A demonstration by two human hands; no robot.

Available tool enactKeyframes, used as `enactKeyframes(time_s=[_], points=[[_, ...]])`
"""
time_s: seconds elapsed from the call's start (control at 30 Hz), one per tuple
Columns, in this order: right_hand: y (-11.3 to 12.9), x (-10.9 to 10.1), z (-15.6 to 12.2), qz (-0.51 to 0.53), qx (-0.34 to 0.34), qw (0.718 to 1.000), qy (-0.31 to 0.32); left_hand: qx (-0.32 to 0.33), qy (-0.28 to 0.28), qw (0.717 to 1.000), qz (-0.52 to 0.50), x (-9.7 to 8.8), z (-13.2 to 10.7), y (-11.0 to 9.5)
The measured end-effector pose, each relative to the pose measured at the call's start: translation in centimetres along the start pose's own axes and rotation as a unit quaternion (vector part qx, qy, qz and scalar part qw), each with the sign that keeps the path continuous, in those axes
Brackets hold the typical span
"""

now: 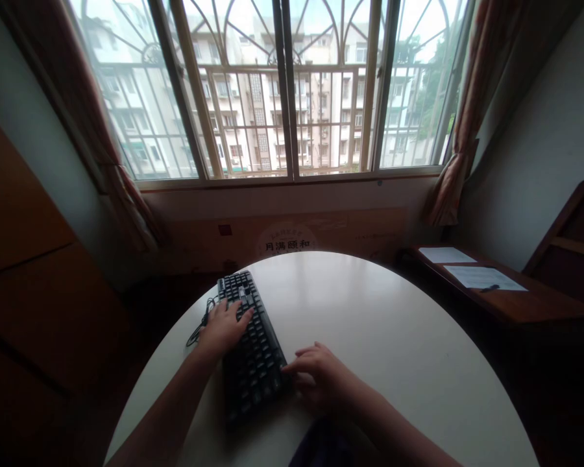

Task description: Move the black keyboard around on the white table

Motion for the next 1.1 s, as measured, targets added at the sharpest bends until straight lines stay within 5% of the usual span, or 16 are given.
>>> enactKeyframes(time_s=[0.13,0.3,0.5,0.8,0.97,1.1], points=[[0.5,0.5,-0.3,0.023,-0.009,0.998,0.065,0.046,0.054,0.997,0.029,0.6,-2.2,-2.6],[-0.7,-0.7,-0.6,0.02,-0.032,0.999,-0.005,0.093,0.077,0.99,0.078,2.4,-3.5,-4.4],[-2.3,-1.5,-0.6,0.037,-0.034,0.995,-0.083,0.115,0.09,0.986,0.078,2.8,-2.5,-3.6],[-3.3,-1.7,-0.3,0.048,-0.054,0.995,-0.066,0.188,0.125,0.973,0.043,1.5,-0.6,-0.8],[-3.3,-1.8,-0.1,0.049,-0.053,0.994,-0.081,0.119,0.129,0.981,0.081,-0.1,-2.7,-1.0],[-3.5,-1.8,0.0,0.042,-0.053,0.994,-0.086,0.096,0.142,0.982,0.082,0.7,-4.0,-2.6]])
Point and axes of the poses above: each hand's wrist, its own z-axis towards the middle knuckle, its own x-axis out of the palm, y = z × x, the point moved 6 cm from there along z, towards the middle knuckle, and after that the axes turned 8 degrees about z, right-handed, at the moved point
